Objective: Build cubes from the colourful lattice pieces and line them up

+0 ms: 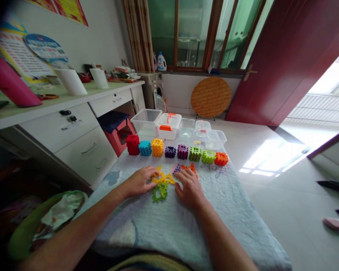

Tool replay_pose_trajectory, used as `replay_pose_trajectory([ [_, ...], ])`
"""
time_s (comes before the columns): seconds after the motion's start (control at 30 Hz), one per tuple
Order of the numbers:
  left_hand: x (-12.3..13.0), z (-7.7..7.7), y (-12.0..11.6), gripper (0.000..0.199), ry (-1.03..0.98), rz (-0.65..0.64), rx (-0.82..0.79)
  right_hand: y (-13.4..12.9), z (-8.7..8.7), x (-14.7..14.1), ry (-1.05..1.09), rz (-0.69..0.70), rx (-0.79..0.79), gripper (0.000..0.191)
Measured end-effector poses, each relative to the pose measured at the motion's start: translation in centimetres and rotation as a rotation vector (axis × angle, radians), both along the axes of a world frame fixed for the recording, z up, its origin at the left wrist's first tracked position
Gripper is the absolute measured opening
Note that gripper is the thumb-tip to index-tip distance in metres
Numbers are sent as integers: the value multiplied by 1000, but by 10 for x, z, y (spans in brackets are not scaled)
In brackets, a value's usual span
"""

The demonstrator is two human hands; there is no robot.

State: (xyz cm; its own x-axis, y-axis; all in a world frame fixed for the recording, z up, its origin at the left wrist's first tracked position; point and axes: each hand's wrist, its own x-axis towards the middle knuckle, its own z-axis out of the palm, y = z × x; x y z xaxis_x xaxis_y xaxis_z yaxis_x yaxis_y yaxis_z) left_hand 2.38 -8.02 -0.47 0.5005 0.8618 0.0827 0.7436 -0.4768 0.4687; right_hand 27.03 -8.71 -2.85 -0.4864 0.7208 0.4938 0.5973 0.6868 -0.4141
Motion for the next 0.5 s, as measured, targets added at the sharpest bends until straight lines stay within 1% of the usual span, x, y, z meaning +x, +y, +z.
replay_pose_trajectory([
  [0.1,2,1,0,15,-57,38,12,-6,3,-10,-129,61,-29,32],
  [0.17,2,2,1,15,-104,67,49,-8,2,-12,-178,58,-41,29],
  [0.27,3,5,3,17,-181,134,107,-8,0,-12,-173,21,-47,21],
  [0.33,5,8,4,18,-242,195,117,-7,-1,-10,-148,4,-41,14],
  [0.4,8,11,3,21,-327,258,90,-6,-1,-8,-128,-6,-33,9],
  [0.5,13,10,0,25,-496,328,4,-6,1,-5,-104,-17,-20,10],
])
